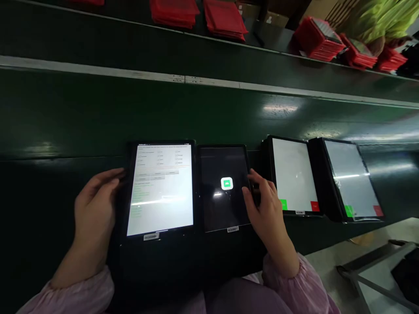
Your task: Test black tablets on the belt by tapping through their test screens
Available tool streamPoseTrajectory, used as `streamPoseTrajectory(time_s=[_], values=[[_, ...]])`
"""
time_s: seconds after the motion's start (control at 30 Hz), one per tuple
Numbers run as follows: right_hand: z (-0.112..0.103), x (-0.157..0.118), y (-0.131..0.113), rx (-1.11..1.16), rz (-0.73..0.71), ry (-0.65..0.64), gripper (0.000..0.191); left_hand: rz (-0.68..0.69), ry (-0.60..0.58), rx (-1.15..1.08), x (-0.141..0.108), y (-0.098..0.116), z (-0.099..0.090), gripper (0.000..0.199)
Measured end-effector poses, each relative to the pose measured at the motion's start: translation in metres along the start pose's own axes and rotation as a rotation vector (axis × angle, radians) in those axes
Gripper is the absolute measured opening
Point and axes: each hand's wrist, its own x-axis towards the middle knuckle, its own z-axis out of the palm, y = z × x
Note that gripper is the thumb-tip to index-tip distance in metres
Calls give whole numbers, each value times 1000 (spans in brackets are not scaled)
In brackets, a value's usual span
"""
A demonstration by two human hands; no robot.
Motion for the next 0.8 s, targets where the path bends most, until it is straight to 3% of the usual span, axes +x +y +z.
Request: streamPoseTrajectory(time_s=[0.17,0.37,0.5,0.6,0.8], values=[[25,14,10,-22,129,-146,81,-53,-14,60,-4,4,1,30],[23,29,15,164,406,-147,97,-141,-10,107,-12,15,7,25],[16,38,21,274,517,-185,91,-154,7,132,-12,16,8,23],[12,38,22,301,508,-170,83,-141,20,88,-7,13,8,21],[-6,22,9,559,416,-152,79,-138,11,72,-4,9,8,22]])
